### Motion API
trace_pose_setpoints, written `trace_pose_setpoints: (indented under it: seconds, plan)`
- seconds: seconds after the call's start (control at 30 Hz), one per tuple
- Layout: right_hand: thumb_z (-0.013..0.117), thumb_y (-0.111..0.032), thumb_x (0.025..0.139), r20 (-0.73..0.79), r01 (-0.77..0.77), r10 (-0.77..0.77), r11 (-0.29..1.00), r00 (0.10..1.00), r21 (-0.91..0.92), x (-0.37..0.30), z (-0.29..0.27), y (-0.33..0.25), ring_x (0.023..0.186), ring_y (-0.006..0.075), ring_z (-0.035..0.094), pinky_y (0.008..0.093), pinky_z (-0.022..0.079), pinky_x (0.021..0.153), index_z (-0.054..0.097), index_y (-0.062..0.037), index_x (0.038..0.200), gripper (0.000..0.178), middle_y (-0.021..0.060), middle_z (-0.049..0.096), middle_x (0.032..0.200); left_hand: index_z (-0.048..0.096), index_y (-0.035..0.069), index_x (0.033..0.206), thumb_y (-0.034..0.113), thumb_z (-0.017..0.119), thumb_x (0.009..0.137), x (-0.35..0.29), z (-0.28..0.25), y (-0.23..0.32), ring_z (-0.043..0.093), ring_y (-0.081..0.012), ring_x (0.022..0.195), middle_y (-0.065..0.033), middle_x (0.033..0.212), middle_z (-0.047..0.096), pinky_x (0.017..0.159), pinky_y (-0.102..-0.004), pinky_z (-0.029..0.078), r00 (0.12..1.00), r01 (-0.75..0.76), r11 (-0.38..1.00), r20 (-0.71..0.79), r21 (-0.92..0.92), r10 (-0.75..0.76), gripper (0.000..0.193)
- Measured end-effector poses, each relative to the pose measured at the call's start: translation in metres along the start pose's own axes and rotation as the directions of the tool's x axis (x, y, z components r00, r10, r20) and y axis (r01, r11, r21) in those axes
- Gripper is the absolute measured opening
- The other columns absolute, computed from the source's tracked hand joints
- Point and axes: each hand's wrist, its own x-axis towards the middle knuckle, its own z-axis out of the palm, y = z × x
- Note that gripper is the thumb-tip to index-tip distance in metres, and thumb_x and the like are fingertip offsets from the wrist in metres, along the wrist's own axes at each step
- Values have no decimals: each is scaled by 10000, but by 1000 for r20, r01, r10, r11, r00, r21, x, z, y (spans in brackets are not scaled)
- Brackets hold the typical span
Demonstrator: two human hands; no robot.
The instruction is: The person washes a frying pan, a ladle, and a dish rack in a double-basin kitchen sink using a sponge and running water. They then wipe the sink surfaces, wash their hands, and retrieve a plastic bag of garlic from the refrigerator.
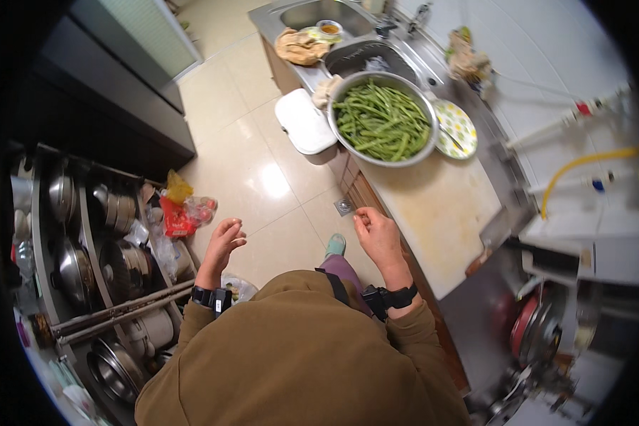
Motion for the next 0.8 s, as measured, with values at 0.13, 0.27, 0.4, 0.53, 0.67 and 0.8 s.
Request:
trace_pose_setpoints:
  seconds: [0.13, 0.27, 0.4, 0.53, 0.67, 0.8]
  plan:
    - [609, -218, 823, 218, 94, -87, 995, 972, -23, 68, 27, -25, 675, 281, 647, 361, 505, 616, 628, -37, 942, 218, 132, 664, 768, 532, 77, 1071, 205, 583, 890, 3, -29, 12, 569, -126, 805, -1, 955, 542, 708, -285, 495, 965, 21, 995, -257, -101, -46, 227]
    - [591, -266, 821, 459, 203, -130, 973, 879, -113, 122, 63, -53, 718, 296, 642, 386, 505, 666, 634, -44, 967, 270, 137, 665, 790, 536, 73, 1069, 201, 579, 893, 10, -52, 12, 571, -135, 802, -9, 969, 552, 704, -298, 494, 912, -33, 973, -404, -228, -64, 222]
    - [597, -277, 819, 579, 262, -132, 954, 804, -145, 175, 112, -71, 870, 328, 604, 407, 478, 763, 604, -27, 1032, 328, 161, 644, 899, 543, 69, 1067, 192, 566, 900, 31, -89, 8, 564, -145, 805, -17, 977, 548, 694, -305, 489, 875, -48, 952, -472, -303, -106, 208]
    - [635, -250, 785, 486, 319, -181, 922, 855, -218, 235, 167, -85, 1061, 358, 486, 422, 400, 899, 535, -29, 1136, 427, 186, 541, 1118, 546, 75, 1065, 198, 578, 892, 77, -154, 26, 551, -162, 830, -18, 976, 549, 702, -317, 483, 870, 5, 948, -466, -319, -162, 215]
    - [687, -251, 728, 5, 127, -147, 835, 989, -536, 309, 197, -93, 1169, 373, 348, 469, 292, 984, 446, -37, 1221, 589, 217, 375, 1269, 558, 99, 1027, 184, 583, 889, 157, -237, 83, 559, -144, 748, -1, 862, 566, 665, -309, 485, 892, 99, 962, -406, -255, -199, 164]
    - [699, -258, 723, -301, -124, -109, 740, 948, -661, 358, 196, -78, 1182, 363, 340, 488, 250, 1004, 492, -69, 1213, 565, 193, 380, 1292, 566, 95, 1028, 173, 570, 902, 265, -293, 177, 543, -89, 629, 9, 737, 568, 588, -243, 459, 974, 69, 996, -214, -55, -80, 148]
